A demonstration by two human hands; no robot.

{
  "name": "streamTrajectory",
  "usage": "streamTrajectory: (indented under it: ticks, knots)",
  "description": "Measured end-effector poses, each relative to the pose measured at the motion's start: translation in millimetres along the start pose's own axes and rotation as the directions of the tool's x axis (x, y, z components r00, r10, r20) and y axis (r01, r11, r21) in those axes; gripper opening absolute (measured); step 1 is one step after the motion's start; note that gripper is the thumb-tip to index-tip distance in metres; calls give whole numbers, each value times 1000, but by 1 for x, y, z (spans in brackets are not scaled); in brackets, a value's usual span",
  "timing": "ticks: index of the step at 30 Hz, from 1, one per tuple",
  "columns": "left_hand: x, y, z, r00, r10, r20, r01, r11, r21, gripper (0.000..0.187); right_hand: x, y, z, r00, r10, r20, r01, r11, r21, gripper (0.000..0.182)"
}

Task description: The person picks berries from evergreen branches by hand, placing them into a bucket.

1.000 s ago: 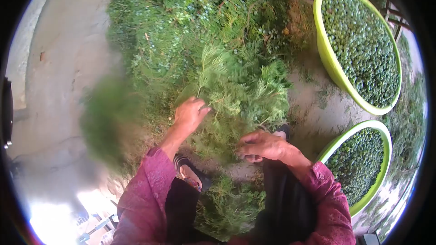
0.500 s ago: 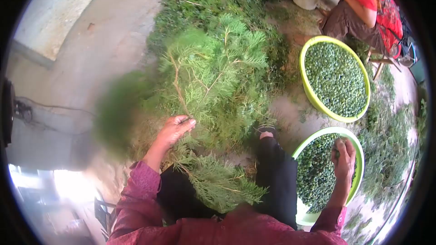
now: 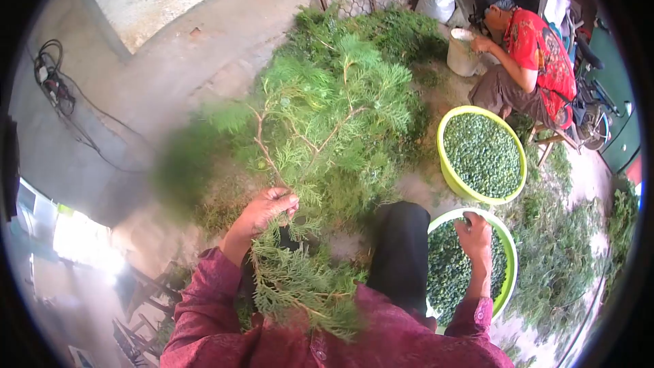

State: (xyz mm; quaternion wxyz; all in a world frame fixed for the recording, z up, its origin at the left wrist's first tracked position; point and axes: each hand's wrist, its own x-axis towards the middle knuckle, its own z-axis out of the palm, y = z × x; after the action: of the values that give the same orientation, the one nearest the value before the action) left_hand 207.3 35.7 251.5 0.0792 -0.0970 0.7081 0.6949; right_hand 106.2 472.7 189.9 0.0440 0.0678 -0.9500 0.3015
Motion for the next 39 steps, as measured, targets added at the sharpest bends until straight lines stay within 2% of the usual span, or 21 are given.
streamTrajectory:
  ticks: [1,2,3,4,6,7,9,10,12,13,15,18,19,22,26,30,32,33,37,39]
  knots:
    - [-4,-3,-1,1000,12,-5,-12,1000,-5,19,5,-35,-12,1000,-24,19,23,999,41,26]
    - [-8,-8,-3,1000,-8,-29,8,1000,9,21,12,-51,-11,983,-168,-79,176,978,110,25]
    - [-12,-10,-3,998,-28,-52,29,999,21,22,11,-93,-26,990,-137,-41,142,974,176,25]
    - [-17,-8,-3,998,-19,-53,19,1000,12,22,13,-122,-33,972,-226,-65,235,946,223,26]
    - [-28,0,-4,989,-69,-134,87,987,135,26,15,-175,-42,928,-355,-109,369,853,370,26]
    - [-33,2,-5,989,-65,-136,82,990,119,26,14,-200,-43,910,-394,-129,406,785,469,25]
    - [-41,2,-6,981,-17,-196,46,989,144,29,13,-234,-38,901,-434,-25,349,687,637,24]
    - [-44,-2,-8,980,-15,-196,42,991,131,29,15,-245,-32,898,-440,-19,353,693,629,24]
    - [-47,-9,-13,969,101,-224,-49,973,226,36,21,-262,-14,893,-449,29,297,636,712,22]
    - [-52,-5,-13,966,99,-237,-34,965,261,36,22,-273,-7,890,-455,31,303,639,707,22]
    - [-60,-1,-13,958,123,-260,-38,951,307,36,22,-294,4,897,-429,-110,381,622,685,21]
    - [-69,-2,-19,948,160,-276,-48,927,372,35,18,-318,10,855,-492,-163,473,612,634,21]
    - [-72,-3,-21,948,172,-268,-58,920,388,35,13,-325,9,857,-497,-137,461,620,635,21]
    - [-76,-14,-27,941,195,-278,-86,929,360,33,7,-335,13,823,-544,-165,532,633,563,23]
    - [-89,-11,-33,938,196,-286,-48,891,452,31,2,-340,21,819,-540,-196,524,563,639,24]
    - [-100,0,-38,920,229,-320,-29,851,525,31,-4,-342,19,815,-565,-127,509,596,621,24]
    - [-100,-5,-42,901,296,-317,-64,814,578,30,-3,-345,22,815,-575,-70,374,430,822,25]
    - [-101,-5,-43,898,292,-331,-53,816,576,30,-6,-343,16,821,-567,58,197,378,905,26]
    - [-102,-9,-47,873,296,-388,-40,836,547,30,-10,-347,13,837,-541,80,177,407,896,24]
    - [-107,-1,-47,880,270,-392,35,785,619,31,-7,-341,17,832,-554,27,226,383,896,22]
